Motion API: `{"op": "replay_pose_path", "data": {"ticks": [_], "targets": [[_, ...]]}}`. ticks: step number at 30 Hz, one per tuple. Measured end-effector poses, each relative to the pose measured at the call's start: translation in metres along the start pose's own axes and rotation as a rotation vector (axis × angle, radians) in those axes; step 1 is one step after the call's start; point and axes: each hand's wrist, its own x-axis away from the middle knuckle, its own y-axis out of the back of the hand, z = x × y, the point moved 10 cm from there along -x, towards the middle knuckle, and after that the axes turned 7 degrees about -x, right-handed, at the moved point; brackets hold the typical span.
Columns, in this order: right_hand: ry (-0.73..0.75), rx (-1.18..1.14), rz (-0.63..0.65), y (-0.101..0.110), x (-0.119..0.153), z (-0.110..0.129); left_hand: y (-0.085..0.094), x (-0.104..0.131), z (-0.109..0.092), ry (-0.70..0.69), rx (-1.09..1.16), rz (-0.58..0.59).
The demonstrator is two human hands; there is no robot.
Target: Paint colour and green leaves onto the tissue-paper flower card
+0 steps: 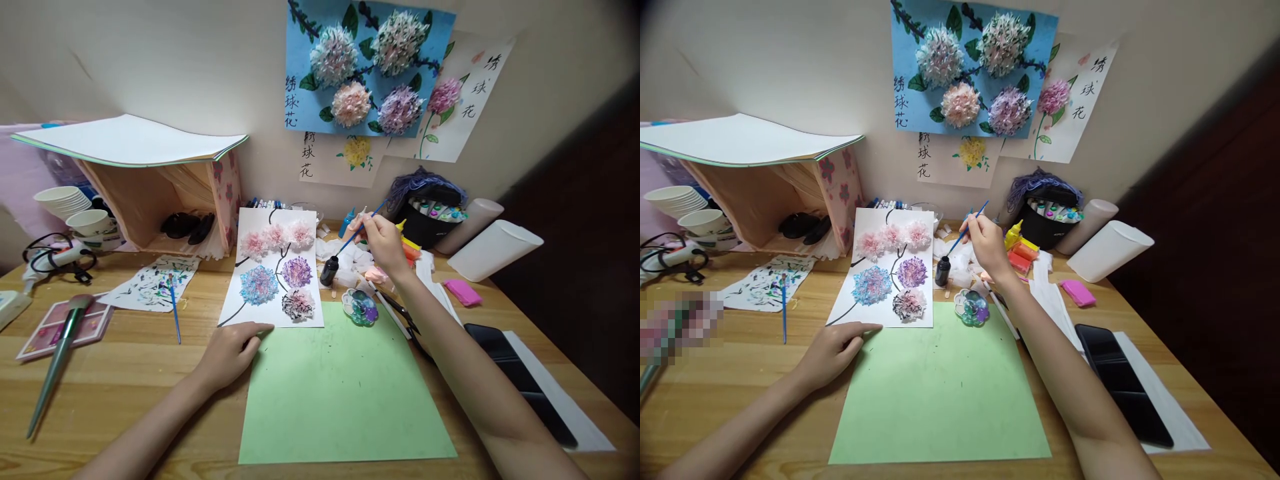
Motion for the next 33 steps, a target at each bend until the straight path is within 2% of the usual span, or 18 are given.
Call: {"op": "replay_pose_path", "data": {"ticks": [3,5,8,10,12,17,20,27,30,33], "targets": [[-0.011,-0.069,-0.012,0.004,0.002,0.004,0.000,0.000,0.000,-0.002,0.009,0.004],[0.016,-0.114,-0.098,0.015,0.008,0.013,-0.001,0.000,0.000,0.000,0.017,0.011],[0.099,-0.099,-0.264,0.033,0.032,0.033,-0.001,0.000,-0.001,0.001,0.031,0.012],[0.155,-0.073,-0.326,0.035,0.057,0.042,0.001,0.000,-0.002,-0.002,0.038,0.001],[0.210,-0.045,-0.297,0.024,0.082,0.046,0.002,0.001,-0.003,-0.005,0.041,-0.011],[0.377,0.029,0.043,-0.038,0.129,0.047,0.002,0.001,-0.004,-0.013,0.051,-0.024],[0.394,0.019,0.149,-0.055,0.142,0.040,-0.001,0.001,-0.004,-0.006,0.047,-0.007],[0.180,-0.237,-0.021,-0.023,0.161,0.008,-0.005,0.000,-0.002,0.000,0.039,0.015],[0.114,-0.267,-0.029,-0.016,0.167,0.001,-0.006,0.000,0.000,0.005,0.039,0.017],[0.128,-0.239,0.020,-0.018,0.169,0.001,-0.006,0.000,0.001,0.010,0.046,0.019]]}}
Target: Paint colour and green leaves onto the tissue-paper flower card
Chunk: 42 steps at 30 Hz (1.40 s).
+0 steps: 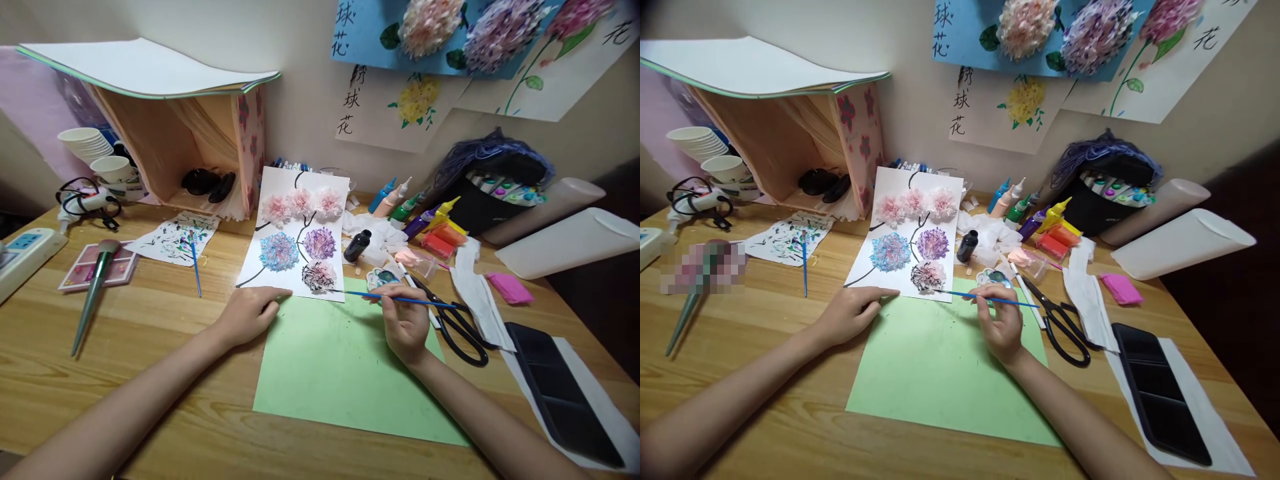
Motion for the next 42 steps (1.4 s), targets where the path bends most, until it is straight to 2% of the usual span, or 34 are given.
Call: {"op": "replay_pose_path", "data": {"ticks": [4,10,19,26,33,39,42], "targets": [[0.043,0.060,0.100,-0.009,0.003,-0.001,0.001,-0.001,0.000,0.000,-0.007,-0.004],[0.052,0.133,0.163,-0.016,0.004,-0.001,0.002,-0.001,-0.002,-0.008,-0.025,-0.007],[0.073,0.147,0.152,-0.015,0.003,0.004,0.001,-0.001,-0.002,-0.004,-0.016,-0.009],[0.136,0.185,0.225,-0.025,0.001,0.013,0.002,-0.001,-0.002,-0.002,-0.012,-0.013],[0.075,0.114,0.153,-0.015,0.002,0.005,0.002,-0.002,-0.002,-0.011,-0.022,-0.019],[0.108,0.167,0.210,-0.022,0.002,0.010,0.002,-0.002,-0.001,-0.008,-0.031,-0.019],[0.076,0.134,0.151,-0.014,0.001,0.006,0.002,-0.002,-0.001,-0.006,-0.035,-0.016]]}}
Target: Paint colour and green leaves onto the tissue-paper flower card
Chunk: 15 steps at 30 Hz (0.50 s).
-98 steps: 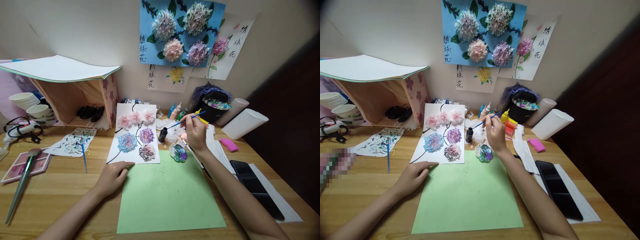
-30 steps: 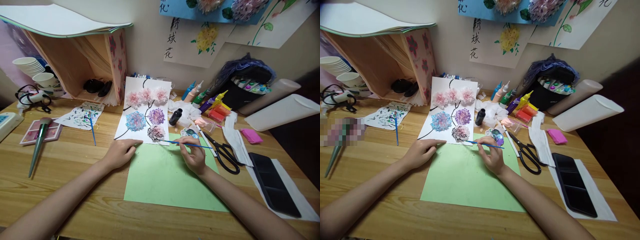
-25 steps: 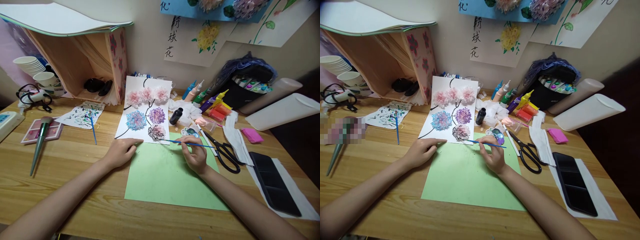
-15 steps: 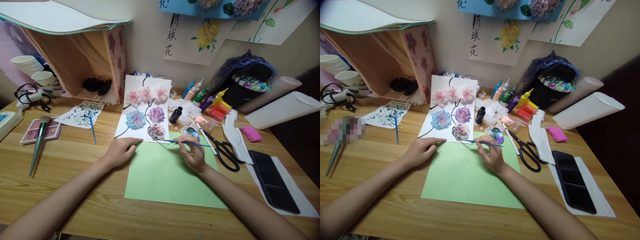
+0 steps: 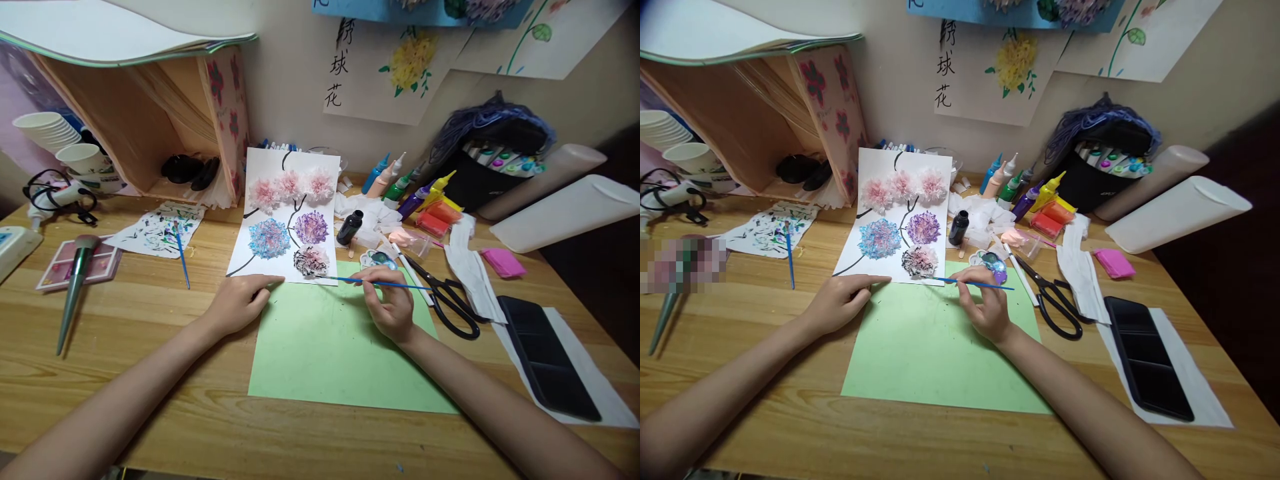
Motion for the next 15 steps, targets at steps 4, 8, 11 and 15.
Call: {"op": "replay_pose_path", "data": {"ticks": [4,8,11,15], "targets": [[-0.002,0.054,0.013,-0.0016,-0.0006,0.0001,-0.0009,-0.0001,0.0003,0.001,0.002,0.004],[0.027,0.101,0.047,-0.0052,-0.0018,0.0044,-0.0006,-0.0001,-0.0002,0.001,0.014,0.002],[-0.016,0.056,0.007,-0.0006,-0.0016,0.0002,0.0004,0.0002,-0.0007,0.002,0.015,0.000],[0.002,0.099,0.051,-0.0053,-0.0020,0.0021,0.0005,0.0003,-0.0008,0.005,0.008,0.006]]}}
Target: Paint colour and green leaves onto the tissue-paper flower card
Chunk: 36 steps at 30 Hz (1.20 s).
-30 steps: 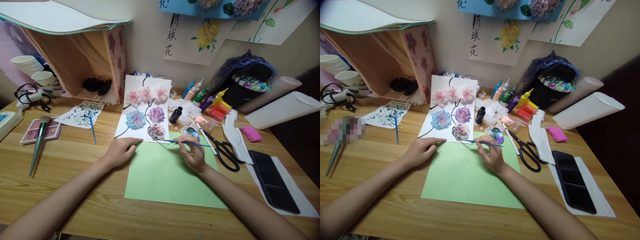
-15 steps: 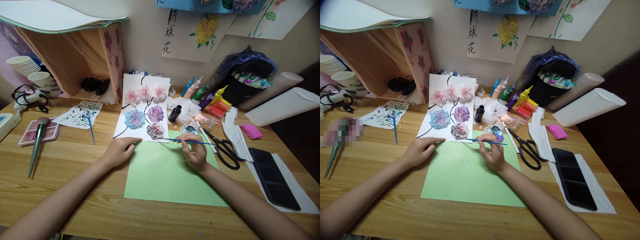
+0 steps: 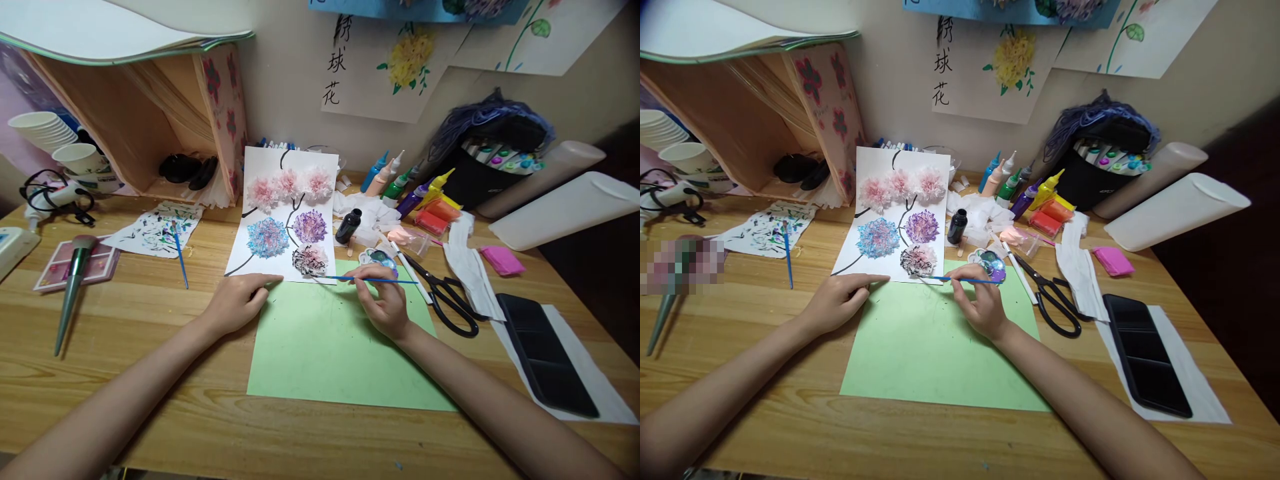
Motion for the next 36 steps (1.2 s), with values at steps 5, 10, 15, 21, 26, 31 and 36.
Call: {"op": "replay_pose_path", "data": {"ticks": [5,10,15,21,26,31,36], "targets": [[-0.016,-0.035,-0.029,0.003,0.000,-0.001,0.000,-0.001,0.000,0.003,-0.004,0.001],[-0.008,0.006,0.017,-0.002,-0.001,0.000,-0.001,-0.001,0.000,0.005,0.001,0.015],[0.000,-0.019,-0.023,0.002,-0.001,0.001,0.000,0.000,0.000,0.005,-0.001,0.009],[0.015,0.021,-0.024,0.003,-0.001,0.003,0.000,-0.001,0.000,-0.001,-0.007,0.000],[0.024,0.038,-0.007,0.001,-0.002,0.004,0.001,-0.001,0.000,0.007,-0.001,-0.004],[0.029,-0.009,-0.037,0.004,-0.001,0.003,0.002,-0.001,0.000,0.001,0.015,-0.014],[0.080,0.003,-0.021,0.002,-0.003,0.009,0.001,-0.001,0.000,0.006,-0.002,-0.003]]}}
